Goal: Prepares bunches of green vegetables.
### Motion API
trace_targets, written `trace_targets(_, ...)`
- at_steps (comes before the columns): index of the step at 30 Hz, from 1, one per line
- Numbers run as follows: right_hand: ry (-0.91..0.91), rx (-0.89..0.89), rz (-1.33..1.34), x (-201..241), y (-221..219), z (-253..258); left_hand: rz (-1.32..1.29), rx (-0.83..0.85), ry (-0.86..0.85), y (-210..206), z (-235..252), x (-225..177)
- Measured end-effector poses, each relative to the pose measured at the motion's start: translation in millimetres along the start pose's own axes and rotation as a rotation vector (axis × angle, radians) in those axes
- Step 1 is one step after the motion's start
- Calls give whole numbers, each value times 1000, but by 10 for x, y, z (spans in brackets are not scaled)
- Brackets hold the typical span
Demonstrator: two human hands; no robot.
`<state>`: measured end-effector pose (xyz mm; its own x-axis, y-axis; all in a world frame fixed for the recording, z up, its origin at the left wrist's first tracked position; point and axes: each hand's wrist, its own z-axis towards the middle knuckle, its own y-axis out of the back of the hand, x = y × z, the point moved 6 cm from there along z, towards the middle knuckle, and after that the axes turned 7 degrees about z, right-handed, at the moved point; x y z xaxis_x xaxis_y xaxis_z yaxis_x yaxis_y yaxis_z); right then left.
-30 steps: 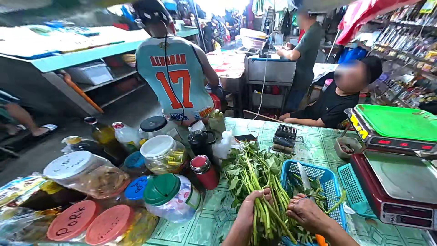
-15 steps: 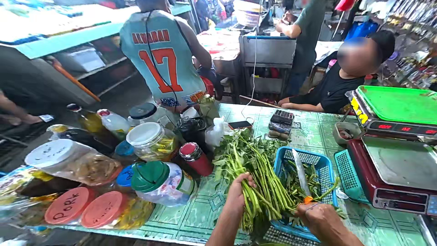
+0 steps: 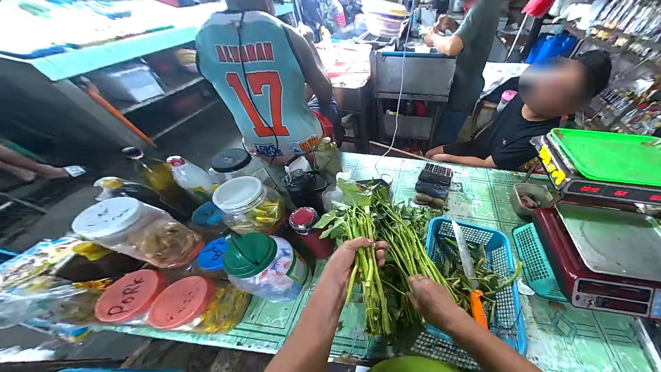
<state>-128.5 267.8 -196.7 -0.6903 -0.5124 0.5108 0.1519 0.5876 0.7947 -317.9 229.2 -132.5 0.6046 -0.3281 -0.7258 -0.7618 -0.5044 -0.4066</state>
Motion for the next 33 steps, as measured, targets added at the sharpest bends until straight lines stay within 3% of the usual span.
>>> trace_targets(3,-153,39,-176,-38,-361,190,36,45,-39,13,-236,-261)
trace_targets(8,-309,-5,-324,-196,-298,265,101,194,-209,42,-651,-696)
trace_targets(11,-359,-5,-394,-114,-296,318,136,221,-250,54,-658,-822)
trace_targets(16,-446,0,-205,58,-324,378,159,170,-141,264,-274,-693)
trace_targets(22,-399,8,1,225,-546,449,107,87,-26,463,-29,-460)
trace_targets(25,-493,9,131,208,-617,435,100,110,-25,528,4,-417)
trace_targets(28,-495,-8,269,235,-328,343,99,143,-49,630,30,-407)
trace_targets(33,-263,-156,223,345,781,86,66,103,-90,698,62,-372)
